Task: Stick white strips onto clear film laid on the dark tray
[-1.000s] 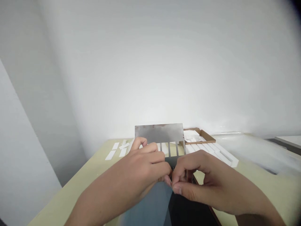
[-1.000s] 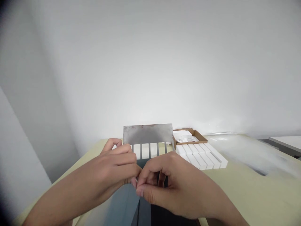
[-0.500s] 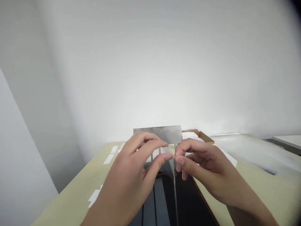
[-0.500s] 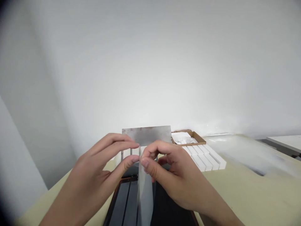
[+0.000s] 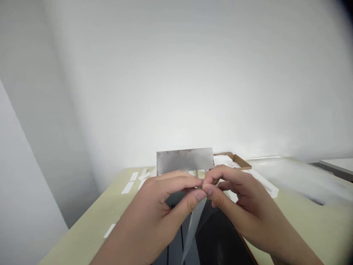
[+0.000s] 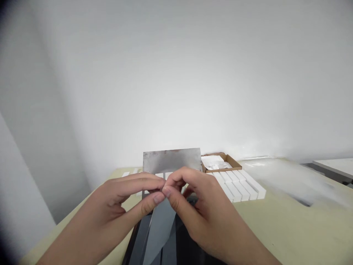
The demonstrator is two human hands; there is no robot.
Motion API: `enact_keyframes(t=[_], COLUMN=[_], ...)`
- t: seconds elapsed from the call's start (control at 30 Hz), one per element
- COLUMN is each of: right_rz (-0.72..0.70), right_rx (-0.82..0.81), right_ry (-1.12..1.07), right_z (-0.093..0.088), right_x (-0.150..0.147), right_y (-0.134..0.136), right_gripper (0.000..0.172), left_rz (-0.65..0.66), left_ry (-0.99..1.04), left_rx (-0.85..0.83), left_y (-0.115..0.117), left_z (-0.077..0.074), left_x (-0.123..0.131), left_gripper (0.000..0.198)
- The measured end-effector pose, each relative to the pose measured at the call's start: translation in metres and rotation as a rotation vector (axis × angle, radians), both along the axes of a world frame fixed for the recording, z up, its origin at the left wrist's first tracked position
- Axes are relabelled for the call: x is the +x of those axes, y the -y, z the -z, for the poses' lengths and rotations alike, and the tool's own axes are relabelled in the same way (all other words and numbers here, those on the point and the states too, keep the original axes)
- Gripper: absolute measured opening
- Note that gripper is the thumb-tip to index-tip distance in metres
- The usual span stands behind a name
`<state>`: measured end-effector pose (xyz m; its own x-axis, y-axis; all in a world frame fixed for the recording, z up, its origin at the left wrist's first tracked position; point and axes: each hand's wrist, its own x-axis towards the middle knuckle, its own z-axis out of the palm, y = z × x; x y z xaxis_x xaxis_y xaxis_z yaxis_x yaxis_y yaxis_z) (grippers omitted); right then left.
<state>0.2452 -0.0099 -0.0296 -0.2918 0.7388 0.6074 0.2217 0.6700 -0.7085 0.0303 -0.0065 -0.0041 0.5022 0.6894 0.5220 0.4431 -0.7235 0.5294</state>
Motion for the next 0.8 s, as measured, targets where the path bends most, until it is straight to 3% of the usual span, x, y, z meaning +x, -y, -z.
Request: enact_keyframes(t=[0.13,0.33,0.53,0.8], right_rz=[0.068,0.063,0.045,0.003], right_rx=[0.02,0.099,0.116,0.097], right_ry=[0.05,0.11,0.103,0.11], right_z=[-0.0004,-0.0003,-0.0002,-0.0014], right_x=[-0.0001,0.0001,0.0019,-0.0005], right_y=[0.0045,0.0076,0.0078,0.009], right_gripper=[0.01,0.008,0.008,0.008], left_rz=[0.006,0.003,0.045,0.048], left_ry=[0.033,0.04,-0.007,-0.097], left_rx=[-0.006,-0.013,-0.014,0.107], left_y=[-0.002,-0.0037,-0.0044,-0.0032], left_z=[0.003,0.0009,-0.0022,-0.0052], left_x=[0.001,-0.0015,-0.0061,-0.0084], left_gripper=[0.015,0.025,0.023,0.026])
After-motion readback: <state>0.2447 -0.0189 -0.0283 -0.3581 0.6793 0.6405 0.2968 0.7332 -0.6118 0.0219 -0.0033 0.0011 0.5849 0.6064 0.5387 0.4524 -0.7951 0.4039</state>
